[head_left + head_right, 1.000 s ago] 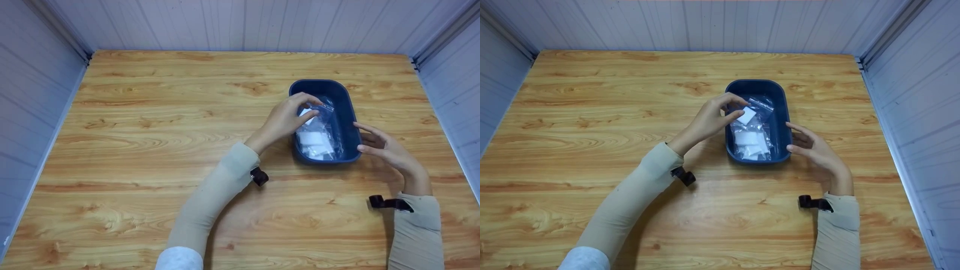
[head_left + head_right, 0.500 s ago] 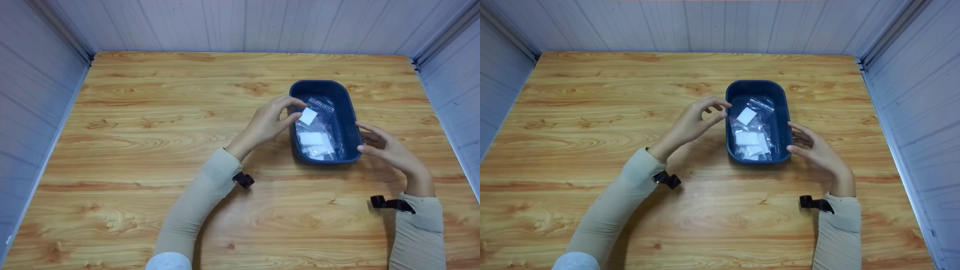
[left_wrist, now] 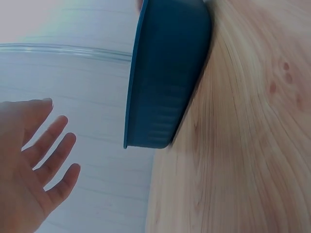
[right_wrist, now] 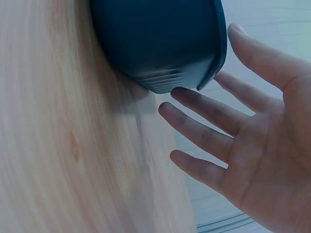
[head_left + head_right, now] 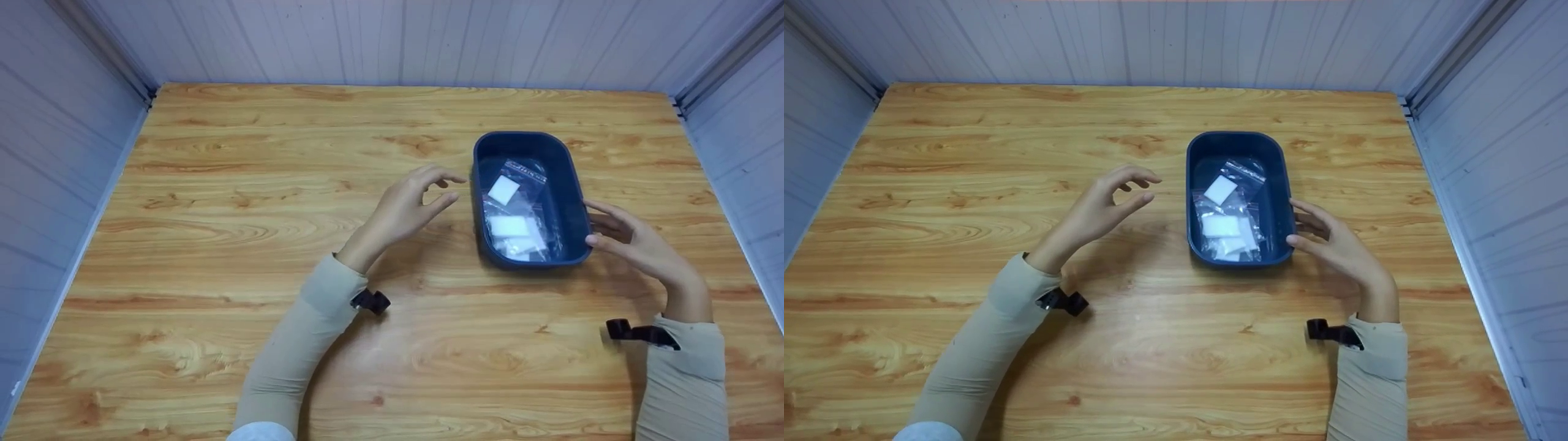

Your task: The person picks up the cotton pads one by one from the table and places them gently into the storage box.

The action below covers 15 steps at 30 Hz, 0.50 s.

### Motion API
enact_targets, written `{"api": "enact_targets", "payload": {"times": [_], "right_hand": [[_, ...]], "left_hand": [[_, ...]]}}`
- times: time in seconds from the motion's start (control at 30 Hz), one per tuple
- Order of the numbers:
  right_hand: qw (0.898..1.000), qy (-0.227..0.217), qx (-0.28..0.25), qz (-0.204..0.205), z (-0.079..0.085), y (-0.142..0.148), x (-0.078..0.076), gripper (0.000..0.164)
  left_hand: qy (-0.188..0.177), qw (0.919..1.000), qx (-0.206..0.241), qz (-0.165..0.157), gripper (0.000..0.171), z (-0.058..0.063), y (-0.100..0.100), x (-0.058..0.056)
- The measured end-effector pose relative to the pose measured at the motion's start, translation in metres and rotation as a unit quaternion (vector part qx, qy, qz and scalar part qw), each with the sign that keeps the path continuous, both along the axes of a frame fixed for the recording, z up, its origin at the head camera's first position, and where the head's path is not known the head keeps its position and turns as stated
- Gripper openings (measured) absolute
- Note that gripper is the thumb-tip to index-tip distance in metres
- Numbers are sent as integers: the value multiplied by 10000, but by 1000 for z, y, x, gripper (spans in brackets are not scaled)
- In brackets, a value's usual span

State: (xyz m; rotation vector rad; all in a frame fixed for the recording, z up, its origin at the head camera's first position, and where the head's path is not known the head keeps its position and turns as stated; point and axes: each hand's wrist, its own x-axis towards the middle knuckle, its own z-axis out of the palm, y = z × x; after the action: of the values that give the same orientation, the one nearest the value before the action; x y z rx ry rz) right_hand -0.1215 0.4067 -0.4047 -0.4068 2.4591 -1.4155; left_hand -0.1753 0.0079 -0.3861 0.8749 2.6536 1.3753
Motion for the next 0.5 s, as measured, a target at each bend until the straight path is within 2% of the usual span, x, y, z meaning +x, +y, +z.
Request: {"api": "enact_targets", "payload": {"times": [0.2,0.5], "right_hand": [[9999,96,25,-91,3,-2,0,61],[9983,443,337,-198,1,-4,-1,59]], "left_hand": [[145,9998,-13,111,31,-1,-17,5],[86,9983,94,571,29,-7,-53,14]]}}
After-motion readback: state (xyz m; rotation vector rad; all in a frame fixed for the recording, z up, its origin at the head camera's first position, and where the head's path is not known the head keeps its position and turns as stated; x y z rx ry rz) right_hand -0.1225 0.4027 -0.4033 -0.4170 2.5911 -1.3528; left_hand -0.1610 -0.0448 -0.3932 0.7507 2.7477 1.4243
